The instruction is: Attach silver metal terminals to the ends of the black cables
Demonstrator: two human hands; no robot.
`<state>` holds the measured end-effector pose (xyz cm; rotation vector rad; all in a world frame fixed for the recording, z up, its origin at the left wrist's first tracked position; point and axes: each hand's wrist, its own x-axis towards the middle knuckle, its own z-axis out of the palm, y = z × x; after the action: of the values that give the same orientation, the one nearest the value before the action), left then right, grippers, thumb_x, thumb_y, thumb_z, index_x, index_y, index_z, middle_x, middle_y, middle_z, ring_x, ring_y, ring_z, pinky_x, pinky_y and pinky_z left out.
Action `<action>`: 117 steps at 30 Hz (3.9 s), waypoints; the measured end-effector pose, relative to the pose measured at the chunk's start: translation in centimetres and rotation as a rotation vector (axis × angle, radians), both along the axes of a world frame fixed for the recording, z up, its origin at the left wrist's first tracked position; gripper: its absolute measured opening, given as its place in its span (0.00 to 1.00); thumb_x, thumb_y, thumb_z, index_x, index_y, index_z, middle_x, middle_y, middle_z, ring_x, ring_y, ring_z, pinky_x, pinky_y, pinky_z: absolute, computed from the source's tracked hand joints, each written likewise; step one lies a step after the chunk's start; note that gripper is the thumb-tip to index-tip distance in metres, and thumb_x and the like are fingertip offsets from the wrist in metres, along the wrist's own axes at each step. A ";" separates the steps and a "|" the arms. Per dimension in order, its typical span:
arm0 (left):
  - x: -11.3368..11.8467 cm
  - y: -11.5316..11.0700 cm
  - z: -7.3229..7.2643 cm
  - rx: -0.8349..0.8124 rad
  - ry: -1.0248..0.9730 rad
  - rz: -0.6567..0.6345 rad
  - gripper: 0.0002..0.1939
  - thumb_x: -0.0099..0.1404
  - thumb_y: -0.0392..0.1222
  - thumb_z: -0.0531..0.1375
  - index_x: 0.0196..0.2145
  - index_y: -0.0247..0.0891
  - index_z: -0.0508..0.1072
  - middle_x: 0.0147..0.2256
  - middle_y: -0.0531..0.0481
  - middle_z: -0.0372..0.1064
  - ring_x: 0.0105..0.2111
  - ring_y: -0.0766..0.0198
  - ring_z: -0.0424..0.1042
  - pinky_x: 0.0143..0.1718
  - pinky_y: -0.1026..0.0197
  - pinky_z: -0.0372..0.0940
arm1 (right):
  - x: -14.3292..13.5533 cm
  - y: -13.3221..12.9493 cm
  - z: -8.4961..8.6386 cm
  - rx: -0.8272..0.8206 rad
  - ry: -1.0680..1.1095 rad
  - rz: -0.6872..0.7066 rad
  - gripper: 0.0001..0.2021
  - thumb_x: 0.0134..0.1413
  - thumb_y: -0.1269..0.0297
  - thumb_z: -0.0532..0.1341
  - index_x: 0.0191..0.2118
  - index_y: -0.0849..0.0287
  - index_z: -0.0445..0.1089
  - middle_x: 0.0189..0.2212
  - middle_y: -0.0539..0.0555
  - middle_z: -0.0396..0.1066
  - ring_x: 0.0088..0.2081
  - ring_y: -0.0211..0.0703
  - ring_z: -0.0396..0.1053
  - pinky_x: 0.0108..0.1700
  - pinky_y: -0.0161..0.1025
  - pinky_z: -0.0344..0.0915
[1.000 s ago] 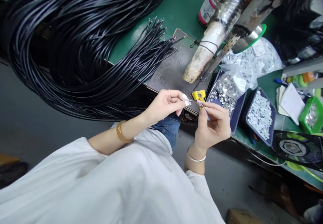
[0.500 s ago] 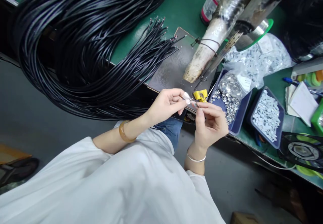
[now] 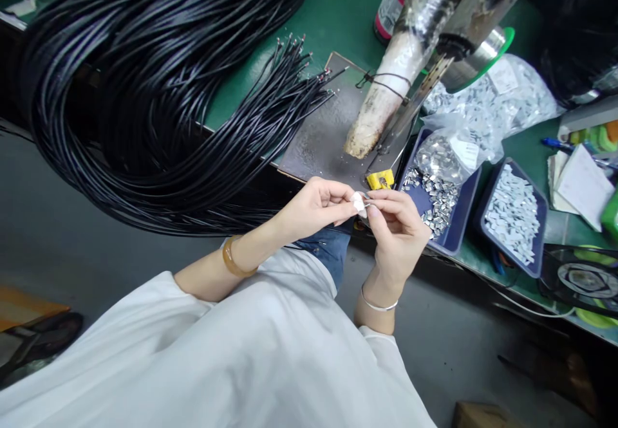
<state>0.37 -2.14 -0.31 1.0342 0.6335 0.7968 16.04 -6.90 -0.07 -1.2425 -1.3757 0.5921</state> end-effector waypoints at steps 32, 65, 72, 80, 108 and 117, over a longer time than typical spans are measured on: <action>0.1 -0.5 0.1 0.462 0.318 0.219 0.03 0.59 0.34 0.62 0.28 0.33 0.75 0.26 0.52 0.70 0.24 0.72 0.62 0.25 0.69 0.57 | 0.3 -0.7 0.2 -0.084 -0.205 -0.051 0.04 0.57 0.67 0.66 0.38 0.52 0.78 0.41 0.52 0.76 0.43 0.43 0.77 0.49 0.48 0.77; 0.5 0.6 -0.2 -0.113 -0.013 0.112 0.08 0.56 0.40 0.66 0.25 0.34 0.72 0.18 0.60 0.54 0.19 0.76 0.46 0.21 0.66 0.44 | -0.8 -0.2 -0.4 0.199 -0.064 -0.166 0.06 0.58 0.73 0.64 0.38 0.54 0.69 0.34 0.50 0.77 0.36 0.41 0.78 0.37 0.42 0.79; 0.3 0.8 -0.6 -0.111 -0.048 0.108 0.12 0.57 0.45 0.69 0.26 0.33 0.76 0.21 0.57 0.62 0.20 0.76 0.52 0.23 0.66 0.50 | -0.2 0.0 -0.8 0.172 -0.250 -0.127 0.05 0.58 0.72 0.65 0.37 0.54 0.71 0.38 0.51 0.78 0.41 0.42 0.79 0.42 0.44 0.77; 0.6 1.1 0.0 -0.093 -0.056 0.164 0.08 0.56 0.41 0.68 0.25 0.33 0.78 0.20 0.57 0.64 0.22 0.74 0.60 0.28 0.67 0.59 | 0.0 0.5 -1.4 0.355 -0.538 -0.147 0.11 0.53 0.76 0.67 0.39 0.53 0.71 0.41 0.50 0.81 0.41 0.41 0.80 0.44 0.41 0.76; 1.1 1.7 -0.2 0.064 0.111 0.317 0.02 0.52 0.33 0.66 0.25 0.32 0.80 0.23 0.52 0.74 0.24 0.72 0.69 0.27 0.70 0.64 | -0.7 1.3 -0.9 0.297 -0.568 -0.181 0.10 0.53 0.77 0.66 0.38 0.56 0.71 0.41 0.52 0.79 0.42 0.40 0.78 0.46 0.40 0.76; 1.1 1.9 -0.2 0.075 0.092 0.298 0.02 0.53 0.34 0.65 0.25 0.32 0.79 0.26 0.51 0.75 0.26 0.71 0.69 0.30 0.69 0.66 | -0.7 1.3 -0.8 0.288 -0.568 -0.171 0.10 0.54 0.77 0.66 0.38 0.56 0.71 0.41 0.52 0.79 0.43 0.40 0.78 0.46 0.40 0.76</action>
<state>1.44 -0.19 -0.50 1.0627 0.8546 1.0433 15.38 -5.55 -0.91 -1.3234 -1.7221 -0.0963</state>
